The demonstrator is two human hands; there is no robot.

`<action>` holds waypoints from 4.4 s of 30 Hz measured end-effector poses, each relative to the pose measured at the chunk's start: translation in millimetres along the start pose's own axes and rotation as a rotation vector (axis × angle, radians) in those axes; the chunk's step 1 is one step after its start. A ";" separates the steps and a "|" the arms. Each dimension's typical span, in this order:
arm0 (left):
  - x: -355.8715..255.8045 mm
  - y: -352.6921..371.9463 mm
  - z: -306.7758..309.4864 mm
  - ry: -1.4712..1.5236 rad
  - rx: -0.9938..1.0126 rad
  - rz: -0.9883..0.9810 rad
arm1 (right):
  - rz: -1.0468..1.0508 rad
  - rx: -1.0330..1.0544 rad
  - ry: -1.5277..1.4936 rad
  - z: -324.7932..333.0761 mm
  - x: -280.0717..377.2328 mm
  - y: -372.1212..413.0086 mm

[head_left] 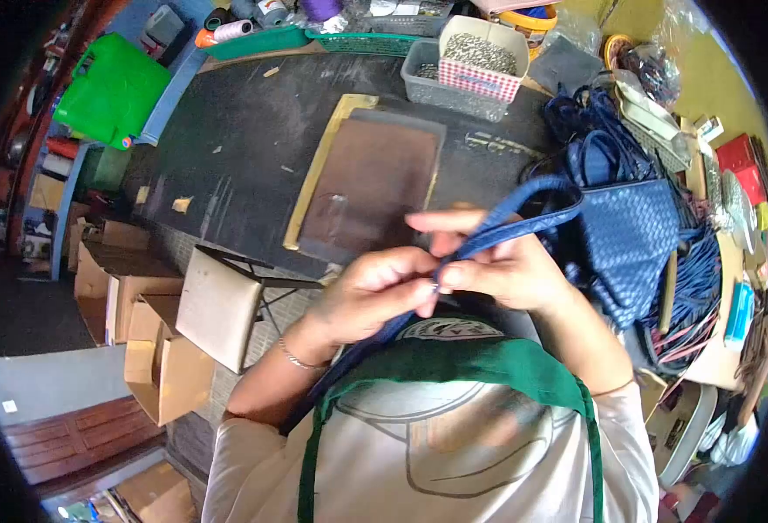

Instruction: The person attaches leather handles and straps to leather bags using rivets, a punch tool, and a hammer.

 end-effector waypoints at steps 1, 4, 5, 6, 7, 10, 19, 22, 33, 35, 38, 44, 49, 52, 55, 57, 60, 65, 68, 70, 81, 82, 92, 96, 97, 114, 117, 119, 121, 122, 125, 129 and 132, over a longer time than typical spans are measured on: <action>6.7 4.7 3.4 -0.008 0.042 0.035 | 0.012 0.007 -0.226 -9.5 -6.2 4.9; 12.2 25.5 20.4 -0.312 0.031 0.070 | -0.037 -0.277 -0.214 -36.5 -44.7 16.1; 9.8 32.8 27.6 -0.527 0.048 0.046 | -0.115 -0.389 -0.265 -47.3 -53.7 17.4; 6.9 39.9 34.7 -0.628 0.016 0.028 | -0.138 -0.445 -0.350 -58.6 -62.7 13.6; 4.3 46.6 43.2 -0.623 0.042 0.025 | -0.169 -0.513 -0.324 -71.5 -65.7 7.1; 0.5 67.1 74.2 -0.695 0.021 0.097 | -0.134 -0.616 -0.266 -101.1 -72.0 -12.8; 3.9 82.7 128.7 -0.638 0.329 0.132 | -0.131 -0.717 0.037 -139.7 -93.4 -24.0; 3.8 82.0 135.8 -0.638 0.408 0.191 | -0.194 -0.665 0.075 -144.6 -91.3 -23.7; -25.7 82.4 174.9 -0.082 -0.012 0.034 | -0.126 -0.865 1.379 -103.8 -84.7 -34.6; -33.9 78.9 178.2 -0.155 -0.024 -0.038 | -0.163 -0.889 1.425 -106.9 -85.6 -35.4; -43.0 73.7 185.1 -0.131 -0.121 -0.126 | -0.153 -0.888 1.489 -112.0 -84.3 -39.5; -44.5 74.2 198.2 -0.061 -0.095 -0.203 | -0.024 -0.593 1.550 -123.5 -72.0 -80.6; -38.4 80.1 195.8 -0.090 -0.113 -0.174 | -0.085 -0.617 1.554 -123.7 -80.5 -88.2; -35.4 84.1 197.5 -0.110 -0.130 -0.155 | -0.100 -0.691 1.609 -127.7 -80.6 -86.0; -33.2 89.3 198.3 -0.132 -0.138 -0.112 | -0.085 -0.688 1.533 -128.4 -82.1 -83.3; -30.1 88.1 197.3 -0.087 -0.132 -0.086 | -0.094 -0.693 1.530 -127.5 -82.3 -84.0; -33.5 79.9 188.5 -0.081 -0.088 -0.001 | -0.046 -0.703 1.476 -126.9 -72.9 -86.0; -47.3 47.1 176.7 -0.337 0.169 0.041 | 0.290 -0.815 1.292 -100.8 -38.9 -81.6; -53.5 31.0 176.4 -0.316 0.287 0.088 | 0.231 -0.518 1.345 -96.8 -17.7 -81.9; -60.8 25.7 174.5 -0.440 0.309 0.084 | 0.251 -0.595 1.404 -93.3 -3.3 -71.6; -59.6 23.2 163.1 -0.768 0.367 0.007 | 0.146 -0.387 0.887 -98.1 -37.0 -84.6; -52.7 23.7 166.0 -0.672 0.354 -0.053 | 0.141 -0.417 0.912 -98.2 -36.5 -85.0; -46.8 6.2 163.7 -1.134 0.393 -0.258 | -0.072 -0.468 1.103 -83.5 -38.0 -92.7; -27.9 -18.1 178.5 -0.797 0.214 -0.036 | -0.180 -0.532 0.972 -67.1 -54.8 -100.1; -27.5 -21.2 180.4 -0.791 0.294 0.016 | -0.151 -0.555 0.889 -66.6 -55.7 -101.3; -31.2 -15.9 169.0 -0.916 0.342 -0.233 | -0.413 -0.558 1.009 -63.5 -56.7 -109.2; -30.5 -13.7 163.3 -0.993 0.310 -0.287 | -0.363 -0.565 1.087 -68.1 -52.2 -98.5; -29.6 -13.4 162.5 -0.988 0.298 -0.311 | -0.294 -0.635 1.133 -65.5 -61.8 -87.6; -29.5 -14.4 158.9 -0.984 0.285 -0.298 | 0.280 -0.854 1.185 -64.4 -61.5 -74.7; -30.5 -12.8 159.8 -0.991 0.260 -0.273 | 0.461 -0.966 1.055 -56.6 -58.2 -61.1; -33.7 -15.2 159.1 -1.011 0.267 -0.250 | -0.015 -1.655 0.605 -38.2 -73.4 9.5; -34.0 -16.7 160.1 -0.979 0.282 -0.311 | -0.247 -1.377 1.214 -39.9 -122.9 42.2; -31.3 -18.7 164.5 -1.026 0.311 -0.322 | -0.327 -1.085 1.429 -26.6 -144.0 40.1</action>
Point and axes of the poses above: each hand's wrist, its own y-axis away from the middle knuckle, its own z-axis out of the back of the hand, x = y × z, the point moved 1 cm from there along -y, towards the middle knuckle, and after that the axes turned 5 degrees about -z, right-handed, at the moved point
